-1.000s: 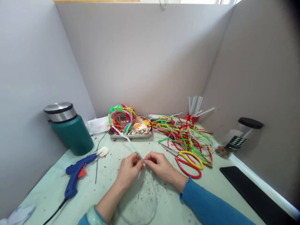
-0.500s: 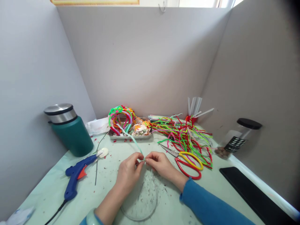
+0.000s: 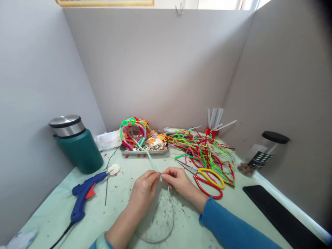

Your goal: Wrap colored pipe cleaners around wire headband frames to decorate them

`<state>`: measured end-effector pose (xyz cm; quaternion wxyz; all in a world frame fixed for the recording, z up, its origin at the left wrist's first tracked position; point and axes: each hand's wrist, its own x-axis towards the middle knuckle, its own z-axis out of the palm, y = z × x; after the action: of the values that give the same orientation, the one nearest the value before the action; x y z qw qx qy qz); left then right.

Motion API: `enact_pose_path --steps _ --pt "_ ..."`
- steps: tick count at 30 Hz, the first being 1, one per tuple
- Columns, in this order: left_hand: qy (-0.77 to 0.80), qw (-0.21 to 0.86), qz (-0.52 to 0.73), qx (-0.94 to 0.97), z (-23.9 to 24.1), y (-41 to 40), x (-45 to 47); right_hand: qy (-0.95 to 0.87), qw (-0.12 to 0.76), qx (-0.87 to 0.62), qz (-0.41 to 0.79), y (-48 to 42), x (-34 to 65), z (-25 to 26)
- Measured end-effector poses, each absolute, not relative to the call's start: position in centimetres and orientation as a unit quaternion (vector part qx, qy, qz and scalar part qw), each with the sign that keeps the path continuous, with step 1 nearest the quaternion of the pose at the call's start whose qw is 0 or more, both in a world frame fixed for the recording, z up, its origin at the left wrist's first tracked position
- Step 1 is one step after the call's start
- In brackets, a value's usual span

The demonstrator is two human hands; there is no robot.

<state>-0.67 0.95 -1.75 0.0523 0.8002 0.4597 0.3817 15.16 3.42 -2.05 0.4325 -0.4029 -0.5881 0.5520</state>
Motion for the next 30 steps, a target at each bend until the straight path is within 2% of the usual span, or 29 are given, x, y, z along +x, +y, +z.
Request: enact_pose_path --steps 10,13,19,24,30 --pt "0.470 0.072 0.394 0.787 -1.4 0.7 -0.6 -0.574 0.446 -0.411 0.550 3.6 15.1 -2.2" --pt "0.461 0.122 0.423 0.771 -0.9 0.7 -0.7 -0.563 0.452 -0.401 0.564 3.6 15.1 -2.1" --pt "0.430 0.242 0.457 0.740 0.3 0.2 -0.3 -0.574 0.406 -0.367 0.609 3.0 15.1 -1.6" --pt "0.426 0.302 0.468 0.713 0.2 0.2 -0.2 -0.524 0.428 -0.310 0.668 3.0 15.2 -1.7" --pt "0.475 0.359 0.490 0.636 -0.2 0.9 -0.4 -0.478 0.465 -0.304 0.681 3.1 15.3 -1.8"
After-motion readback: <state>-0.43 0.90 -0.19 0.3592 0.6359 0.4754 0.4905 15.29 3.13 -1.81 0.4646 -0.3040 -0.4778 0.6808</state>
